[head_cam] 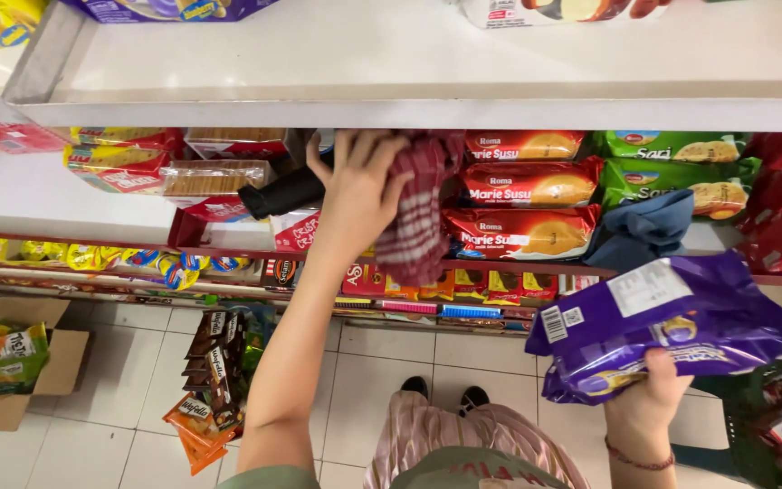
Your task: Wipe down a shelf and restock snack packages in a grocery aisle.
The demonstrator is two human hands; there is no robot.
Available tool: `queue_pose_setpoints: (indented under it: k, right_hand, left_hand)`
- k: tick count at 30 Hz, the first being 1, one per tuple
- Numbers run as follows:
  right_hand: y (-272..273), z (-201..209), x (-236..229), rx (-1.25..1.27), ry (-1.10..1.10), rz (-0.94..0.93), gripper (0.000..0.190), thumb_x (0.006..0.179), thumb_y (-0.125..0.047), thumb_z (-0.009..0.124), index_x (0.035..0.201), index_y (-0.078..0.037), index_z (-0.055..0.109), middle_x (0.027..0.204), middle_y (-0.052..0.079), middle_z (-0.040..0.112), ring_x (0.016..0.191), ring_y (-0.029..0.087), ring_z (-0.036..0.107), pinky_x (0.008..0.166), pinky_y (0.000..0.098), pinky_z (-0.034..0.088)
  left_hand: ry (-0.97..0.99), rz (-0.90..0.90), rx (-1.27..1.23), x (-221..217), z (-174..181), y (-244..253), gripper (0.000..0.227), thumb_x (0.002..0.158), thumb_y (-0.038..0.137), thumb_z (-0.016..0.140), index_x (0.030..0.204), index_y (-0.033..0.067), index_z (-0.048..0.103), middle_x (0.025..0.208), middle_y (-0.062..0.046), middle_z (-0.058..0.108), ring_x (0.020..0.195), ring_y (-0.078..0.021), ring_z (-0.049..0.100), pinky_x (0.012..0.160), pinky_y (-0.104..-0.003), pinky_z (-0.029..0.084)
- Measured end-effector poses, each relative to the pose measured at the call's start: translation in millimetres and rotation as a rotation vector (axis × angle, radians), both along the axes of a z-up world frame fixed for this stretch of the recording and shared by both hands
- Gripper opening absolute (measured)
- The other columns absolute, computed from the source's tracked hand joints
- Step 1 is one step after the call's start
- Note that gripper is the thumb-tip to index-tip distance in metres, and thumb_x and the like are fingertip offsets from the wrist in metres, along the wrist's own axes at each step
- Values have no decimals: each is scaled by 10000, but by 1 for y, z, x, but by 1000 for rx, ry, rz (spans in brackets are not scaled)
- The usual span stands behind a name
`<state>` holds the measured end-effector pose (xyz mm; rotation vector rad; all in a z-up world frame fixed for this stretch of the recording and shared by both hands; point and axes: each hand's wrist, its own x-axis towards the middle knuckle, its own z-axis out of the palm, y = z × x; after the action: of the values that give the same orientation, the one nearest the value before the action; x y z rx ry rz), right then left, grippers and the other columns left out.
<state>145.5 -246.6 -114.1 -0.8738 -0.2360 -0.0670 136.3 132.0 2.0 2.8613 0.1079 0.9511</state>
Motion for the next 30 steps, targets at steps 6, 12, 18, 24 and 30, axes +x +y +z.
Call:
queue_pose_setpoints:
  k: [6,12,18,24,30]
  right_hand:
    - [29,3,-8,0,23,92,747,899,-281,837,1488,-12,465,1372,105,601,1242,239,637,1097,387,551]
    - [44,-30,-4,40,90,179,757,870,-251,871,1476,-8,487,1344,106,627,1205,245,655,1037,390,565]
    - [66,-24,-5,3,106,215,741,864,-276,859,1451,-5,496,1313,109,638,1171,241,665,1002,381,575]
    - [79,-23,-5,-28,129,237,733,853,-300,842,1424,11,504,1279,125,654,1128,252,682,967,391,584]
    - [87,-40,-5,150,97,204,714,866,-324,836,1430,-36,505,1280,106,612,1131,250,647,971,389,561]
  left_hand:
    - [-352,-294,-279,3,-20,6,395,859,67,767,1228,61,627,1277,-144,560,1267,-360,537,1086,-580,435]
    - [-722,-446,-217,19,-46,-2,450,760,-10,760,1185,37,619,1211,-159,520,1212,-398,589,1067,-551,528]
    - [-912,-469,-221,44,-56,1,461,776,123,857,1169,70,620,1222,-124,468,1168,-383,604,1003,-484,547]
    - [-904,-719,91,49,-34,3,420,834,109,857,1186,111,629,1153,-113,440,1121,-363,553,994,-551,556]
    - [-949,-1002,287,26,28,-49,383,900,25,752,1242,103,600,1092,-113,386,1140,-338,470,1023,-629,533]
